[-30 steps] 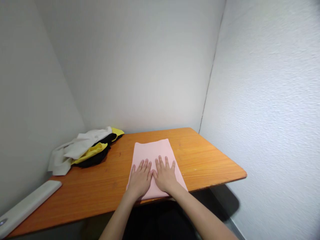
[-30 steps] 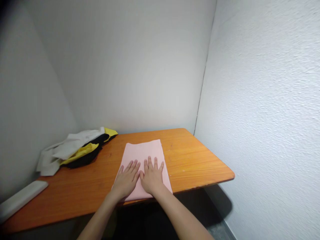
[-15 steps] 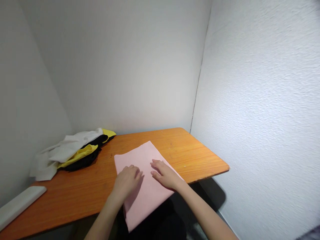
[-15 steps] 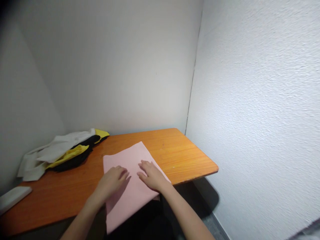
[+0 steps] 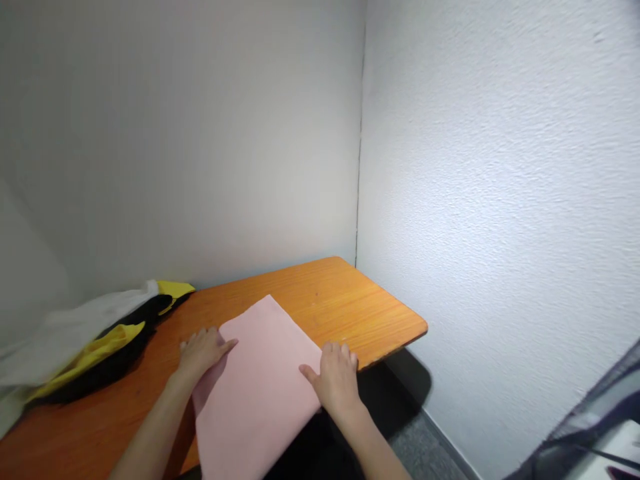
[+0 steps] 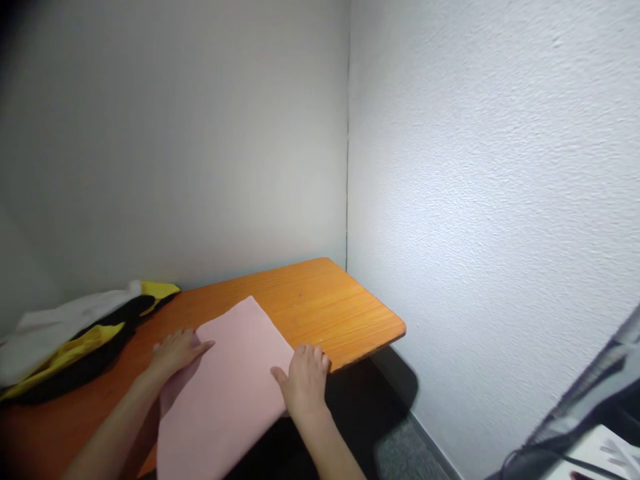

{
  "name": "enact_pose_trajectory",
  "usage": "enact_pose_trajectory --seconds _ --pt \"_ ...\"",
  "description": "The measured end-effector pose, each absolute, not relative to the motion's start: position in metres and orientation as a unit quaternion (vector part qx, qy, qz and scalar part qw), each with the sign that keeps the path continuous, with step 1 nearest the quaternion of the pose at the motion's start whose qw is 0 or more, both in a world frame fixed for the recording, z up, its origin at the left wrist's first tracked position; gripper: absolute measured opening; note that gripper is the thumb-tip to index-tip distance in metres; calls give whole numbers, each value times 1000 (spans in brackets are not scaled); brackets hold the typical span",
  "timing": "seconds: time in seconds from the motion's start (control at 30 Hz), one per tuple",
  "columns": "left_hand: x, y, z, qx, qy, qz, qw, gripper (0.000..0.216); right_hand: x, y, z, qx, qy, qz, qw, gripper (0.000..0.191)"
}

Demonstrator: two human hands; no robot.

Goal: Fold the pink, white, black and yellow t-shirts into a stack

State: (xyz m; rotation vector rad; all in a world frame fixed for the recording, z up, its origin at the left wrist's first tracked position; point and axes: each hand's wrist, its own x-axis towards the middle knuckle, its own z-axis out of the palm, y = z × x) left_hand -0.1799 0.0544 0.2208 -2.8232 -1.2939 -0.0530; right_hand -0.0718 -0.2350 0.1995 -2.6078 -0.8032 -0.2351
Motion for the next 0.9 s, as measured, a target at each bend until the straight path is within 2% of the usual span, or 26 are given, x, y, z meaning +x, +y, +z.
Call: enact_pose_trajectory --seconds 0.27,0.43,0.7,0.8,0.9 --pt "-163 76 203 -918 -389 16 -80 48 -63 -241 198 -896 -334 -50 289 18" --pt "-127 56 218 -930 -364 -22 -38 46 -31 -257 209 -896 -321 -14 306 26" --pt "-3 -39 285 -947 -277 -164 -4 43 79 -311 248 -906 -249 -96 327 29" --pt "32 -84 285 -925 -280 -257 -1 50 123 -338 241 -934 -181 -97 292 32" --pt "41 -129 262 -952 -213 -217 -31 57 153 -361 217 -958 -125 -75 246 30"
